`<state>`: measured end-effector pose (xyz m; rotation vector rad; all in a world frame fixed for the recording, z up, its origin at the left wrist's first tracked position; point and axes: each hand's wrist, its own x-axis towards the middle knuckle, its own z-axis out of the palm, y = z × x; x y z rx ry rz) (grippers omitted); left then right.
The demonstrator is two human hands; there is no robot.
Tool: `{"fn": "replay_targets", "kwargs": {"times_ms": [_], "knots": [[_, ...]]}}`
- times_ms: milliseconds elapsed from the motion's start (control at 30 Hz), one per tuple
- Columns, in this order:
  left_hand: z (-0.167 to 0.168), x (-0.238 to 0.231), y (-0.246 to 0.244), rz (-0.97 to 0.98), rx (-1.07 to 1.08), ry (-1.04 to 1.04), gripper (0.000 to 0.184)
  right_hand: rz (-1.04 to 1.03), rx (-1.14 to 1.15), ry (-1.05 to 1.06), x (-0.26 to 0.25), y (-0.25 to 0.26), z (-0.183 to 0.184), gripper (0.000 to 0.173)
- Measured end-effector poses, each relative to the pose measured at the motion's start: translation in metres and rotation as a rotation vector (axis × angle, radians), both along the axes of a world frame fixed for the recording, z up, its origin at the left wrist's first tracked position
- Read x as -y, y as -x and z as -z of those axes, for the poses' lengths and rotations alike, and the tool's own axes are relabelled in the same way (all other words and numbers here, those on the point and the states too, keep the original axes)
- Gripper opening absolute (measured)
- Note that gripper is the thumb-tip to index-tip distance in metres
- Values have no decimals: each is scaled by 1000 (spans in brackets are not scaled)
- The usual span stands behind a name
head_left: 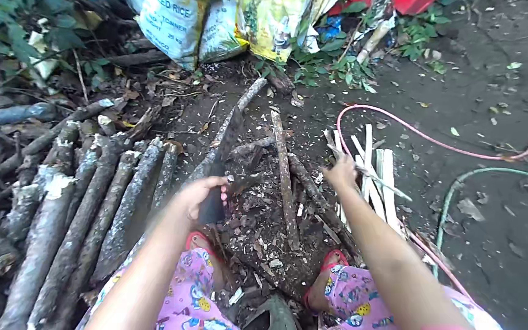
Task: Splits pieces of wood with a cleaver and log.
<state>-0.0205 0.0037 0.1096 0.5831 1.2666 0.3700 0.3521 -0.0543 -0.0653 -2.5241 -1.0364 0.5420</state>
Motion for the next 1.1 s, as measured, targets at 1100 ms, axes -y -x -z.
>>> {"fn": "replay_targets", "kwargs": {"times_ms": [1100], "knots": [[-20, -22, 9, -115, 55, -140, 32, -323, 124, 67, 51, 39, 66, 47]]}}
